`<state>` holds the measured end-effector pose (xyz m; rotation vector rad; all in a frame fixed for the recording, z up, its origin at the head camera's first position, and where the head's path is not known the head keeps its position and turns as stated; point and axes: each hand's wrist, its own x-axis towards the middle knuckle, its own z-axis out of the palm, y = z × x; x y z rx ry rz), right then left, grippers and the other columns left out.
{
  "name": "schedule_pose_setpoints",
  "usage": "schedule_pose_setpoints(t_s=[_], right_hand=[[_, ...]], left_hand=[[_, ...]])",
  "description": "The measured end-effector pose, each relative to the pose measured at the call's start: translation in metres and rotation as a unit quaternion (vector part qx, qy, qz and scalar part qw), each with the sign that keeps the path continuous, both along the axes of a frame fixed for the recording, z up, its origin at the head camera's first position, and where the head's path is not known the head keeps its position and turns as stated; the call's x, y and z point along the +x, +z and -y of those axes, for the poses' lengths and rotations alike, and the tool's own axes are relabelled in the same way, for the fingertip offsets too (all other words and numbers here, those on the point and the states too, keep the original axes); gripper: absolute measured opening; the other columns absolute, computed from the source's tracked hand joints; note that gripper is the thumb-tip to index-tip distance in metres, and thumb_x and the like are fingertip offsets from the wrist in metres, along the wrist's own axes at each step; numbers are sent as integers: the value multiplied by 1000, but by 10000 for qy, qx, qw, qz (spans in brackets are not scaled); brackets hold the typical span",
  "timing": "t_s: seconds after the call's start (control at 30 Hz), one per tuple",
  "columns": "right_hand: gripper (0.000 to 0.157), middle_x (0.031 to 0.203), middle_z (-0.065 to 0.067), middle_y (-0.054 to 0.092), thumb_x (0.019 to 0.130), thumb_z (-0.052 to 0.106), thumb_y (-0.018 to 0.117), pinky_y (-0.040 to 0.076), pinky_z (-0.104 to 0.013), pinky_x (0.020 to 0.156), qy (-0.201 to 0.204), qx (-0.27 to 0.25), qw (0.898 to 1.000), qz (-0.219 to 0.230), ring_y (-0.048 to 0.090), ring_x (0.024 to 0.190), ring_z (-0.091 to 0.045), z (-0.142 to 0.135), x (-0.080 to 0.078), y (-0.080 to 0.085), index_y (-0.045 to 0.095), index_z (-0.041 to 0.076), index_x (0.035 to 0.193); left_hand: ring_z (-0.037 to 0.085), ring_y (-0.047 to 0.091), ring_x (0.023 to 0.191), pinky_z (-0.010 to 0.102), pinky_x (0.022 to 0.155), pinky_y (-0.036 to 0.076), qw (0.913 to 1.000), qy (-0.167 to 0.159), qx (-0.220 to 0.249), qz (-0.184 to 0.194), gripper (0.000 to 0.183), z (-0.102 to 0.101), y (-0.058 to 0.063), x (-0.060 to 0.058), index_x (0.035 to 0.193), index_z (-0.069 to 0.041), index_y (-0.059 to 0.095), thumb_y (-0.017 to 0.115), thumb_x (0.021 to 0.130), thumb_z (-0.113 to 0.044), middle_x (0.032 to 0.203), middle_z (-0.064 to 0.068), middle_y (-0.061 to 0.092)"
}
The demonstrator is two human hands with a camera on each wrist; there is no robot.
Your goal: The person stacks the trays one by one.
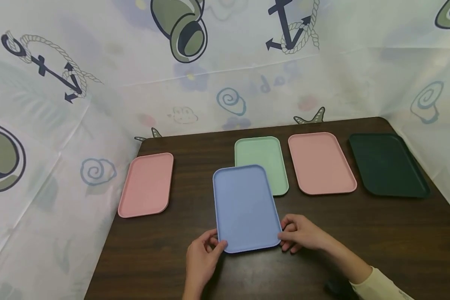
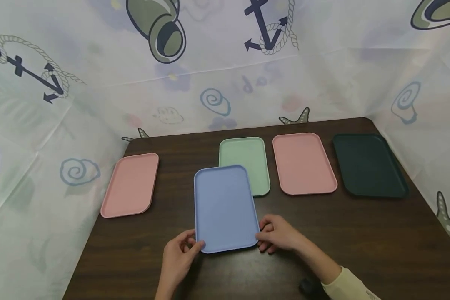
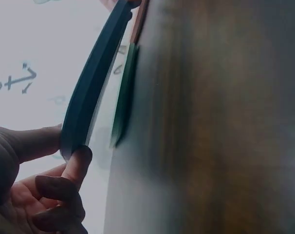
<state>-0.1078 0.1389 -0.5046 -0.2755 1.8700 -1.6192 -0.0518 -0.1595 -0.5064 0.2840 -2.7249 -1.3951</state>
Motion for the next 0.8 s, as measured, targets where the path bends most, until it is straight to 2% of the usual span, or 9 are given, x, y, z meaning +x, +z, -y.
schedule_pose_setpoints(t_s=[0.13,0.3,0.5,0.67,0.8], right_hand=[[28,79,-20,68,90,9,64,56,-40,55,-239,-8,9997,45,69,69,-31,-10,-2,0,44,-8,100],[29,81,-20,69,91,10,63,56,-41,56,-426,21,9991,28,69,69,-31,-16,-6,-1,43,-8,103],[28,81,-19,69,92,10,61,56,-40,56,-612,121,9980,23,70,69,-32,-21,-11,-3,43,-8,105],[31,80,-18,69,93,11,59,56,-39,56,-735,184,9971,35,70,67,-29,-23,-16,-4,42,-9,110],[33,80,-17,69,94,11,59,56,-39,57,-810,175,9965,60,70,67,-27,-24,-20,-3,40,-10,112]], left_hand=[[2,44,50,22,48,36,9975,-431,-550,-128,31,-5,-2,-19,102,-12,73,80,75,-27,70,-12,61],[1,45,52,22,52,39,9910,-773,-1068,-238,31,-11,-4,-38,100,-12,74,80,74,-29,72,-12,61],[6,53,65,28,62,44,9816,-999,-1596,-326,27,-18,-4,-52,97,-14,74,78,77,-30,75,-11,60],[9,51,68,28,60,41,9738,-1207,-1916,-206,24,-24,0,-62,96,-15,73,76,78,-31,75,-9,56],[11,51,69,30,60,41,9715,-1278,-1991,-124,25,-27,4,-67,99,-14,73,73,80,-30,76,-9,54]])
